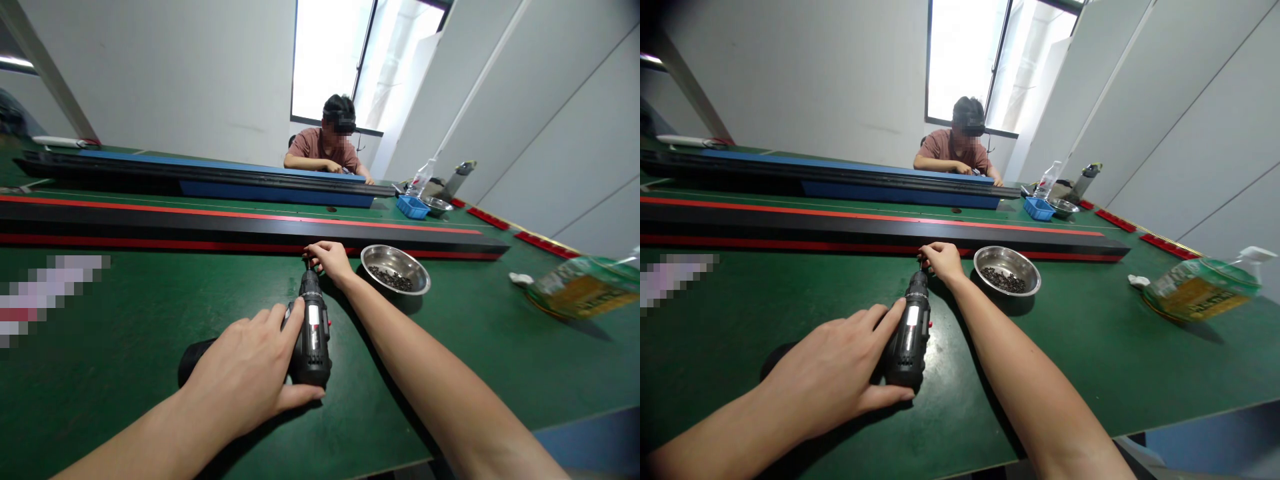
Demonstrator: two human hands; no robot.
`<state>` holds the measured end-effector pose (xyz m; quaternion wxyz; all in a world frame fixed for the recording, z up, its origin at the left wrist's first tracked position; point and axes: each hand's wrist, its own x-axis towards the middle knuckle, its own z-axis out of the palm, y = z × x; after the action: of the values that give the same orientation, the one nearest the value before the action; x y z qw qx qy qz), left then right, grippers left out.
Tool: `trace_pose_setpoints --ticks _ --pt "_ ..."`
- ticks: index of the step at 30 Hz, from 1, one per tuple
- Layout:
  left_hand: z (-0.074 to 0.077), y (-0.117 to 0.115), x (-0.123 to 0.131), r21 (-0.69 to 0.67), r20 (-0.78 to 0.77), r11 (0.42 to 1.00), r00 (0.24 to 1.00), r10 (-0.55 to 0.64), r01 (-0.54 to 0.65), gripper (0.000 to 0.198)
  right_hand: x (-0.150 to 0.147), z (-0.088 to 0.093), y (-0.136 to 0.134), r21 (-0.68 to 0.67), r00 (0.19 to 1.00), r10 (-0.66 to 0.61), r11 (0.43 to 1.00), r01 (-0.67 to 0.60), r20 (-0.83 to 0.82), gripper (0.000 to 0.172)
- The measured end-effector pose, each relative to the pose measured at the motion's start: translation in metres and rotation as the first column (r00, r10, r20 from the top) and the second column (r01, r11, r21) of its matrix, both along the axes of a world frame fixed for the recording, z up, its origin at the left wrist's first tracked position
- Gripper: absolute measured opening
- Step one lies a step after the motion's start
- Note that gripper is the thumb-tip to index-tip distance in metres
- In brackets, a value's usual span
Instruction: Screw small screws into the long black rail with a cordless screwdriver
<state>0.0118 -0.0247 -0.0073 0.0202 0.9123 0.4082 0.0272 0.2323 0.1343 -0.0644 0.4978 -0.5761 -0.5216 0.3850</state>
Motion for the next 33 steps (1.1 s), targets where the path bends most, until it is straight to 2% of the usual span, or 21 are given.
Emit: trace_pose_setpoints --ticks 14,19,21,33 --pt "0.0 0.002 0.0 -0.003 -0.008 1.0 1.0 0.006 -0.006 0.104 0.0 -0.003 0.001 0.049 0.999 -0.024 0.999 0.023 0.022 0.019" --pt "-0.001 0.001 -0.001 0.029 -0.019 1.0 1.0 -0.009 0.01 0.105 -0.002 -0.003 0.0 0.046 0.972 -0.234 0.971 0.233 0.01 0.023" --pt "-0.001 0.002 0.0 0.047 -0.022 0.999 1.0 -0.01 0.011 0.105 -0.002 -0.003 -0.001 0.051 0.961 -0.275 0.96 0.274 0.015 0.022" --pt "-0.002 0.015 0.002 0.088 -0.041 0.996 0.999 -0.002 0.006 0.103 0.0 -0.005 -0.002 0.103 0.949 -0.247 0.968 0.231 0.198 0.024"
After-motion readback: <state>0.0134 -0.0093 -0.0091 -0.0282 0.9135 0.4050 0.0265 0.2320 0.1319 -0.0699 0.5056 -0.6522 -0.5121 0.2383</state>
